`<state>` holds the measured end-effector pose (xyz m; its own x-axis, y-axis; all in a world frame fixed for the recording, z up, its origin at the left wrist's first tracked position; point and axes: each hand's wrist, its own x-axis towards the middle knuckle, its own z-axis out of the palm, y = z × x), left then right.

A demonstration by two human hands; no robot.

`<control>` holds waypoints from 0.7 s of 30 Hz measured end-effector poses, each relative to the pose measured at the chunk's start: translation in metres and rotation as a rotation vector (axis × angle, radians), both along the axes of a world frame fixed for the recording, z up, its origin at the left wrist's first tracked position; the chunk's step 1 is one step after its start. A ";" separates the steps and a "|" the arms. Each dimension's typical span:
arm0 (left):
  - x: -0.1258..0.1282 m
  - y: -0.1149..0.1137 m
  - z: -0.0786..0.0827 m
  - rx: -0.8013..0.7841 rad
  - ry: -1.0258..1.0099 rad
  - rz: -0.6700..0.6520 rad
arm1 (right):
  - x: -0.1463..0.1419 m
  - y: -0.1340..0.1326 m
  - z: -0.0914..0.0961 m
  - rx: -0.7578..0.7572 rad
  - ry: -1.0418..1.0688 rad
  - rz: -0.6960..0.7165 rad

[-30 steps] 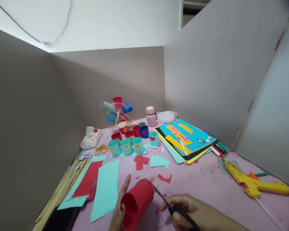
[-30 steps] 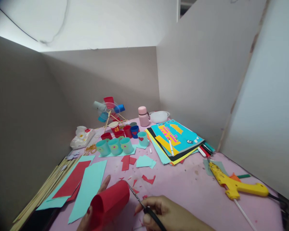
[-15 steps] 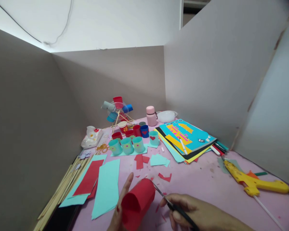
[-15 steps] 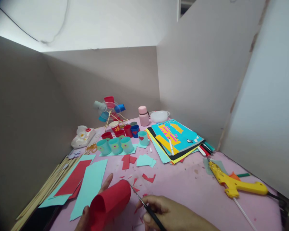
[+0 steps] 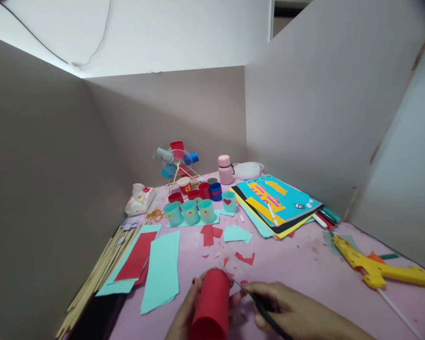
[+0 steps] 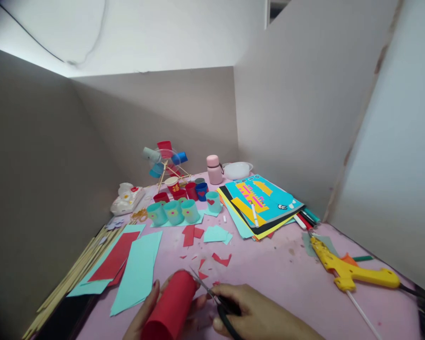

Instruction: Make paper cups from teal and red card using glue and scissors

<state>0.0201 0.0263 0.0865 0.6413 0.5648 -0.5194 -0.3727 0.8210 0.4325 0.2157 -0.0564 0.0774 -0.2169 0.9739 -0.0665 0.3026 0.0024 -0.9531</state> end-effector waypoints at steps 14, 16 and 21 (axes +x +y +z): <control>0.009 0.003 -0.003 0.031 0.130 -0.002 | -0.002 0.001 -0.010 0.030 -0.133 -0.057; 0.009 0.005 -0.001 0.037 0.186 0.025 | 0.000 0.001 -0.009 0.027 -0.146 -0.071; 0.007 0.005 0.006 0.053 0.215 0.052 | 0.003 0.001 -0.007 -0.003 -0.118 -0.083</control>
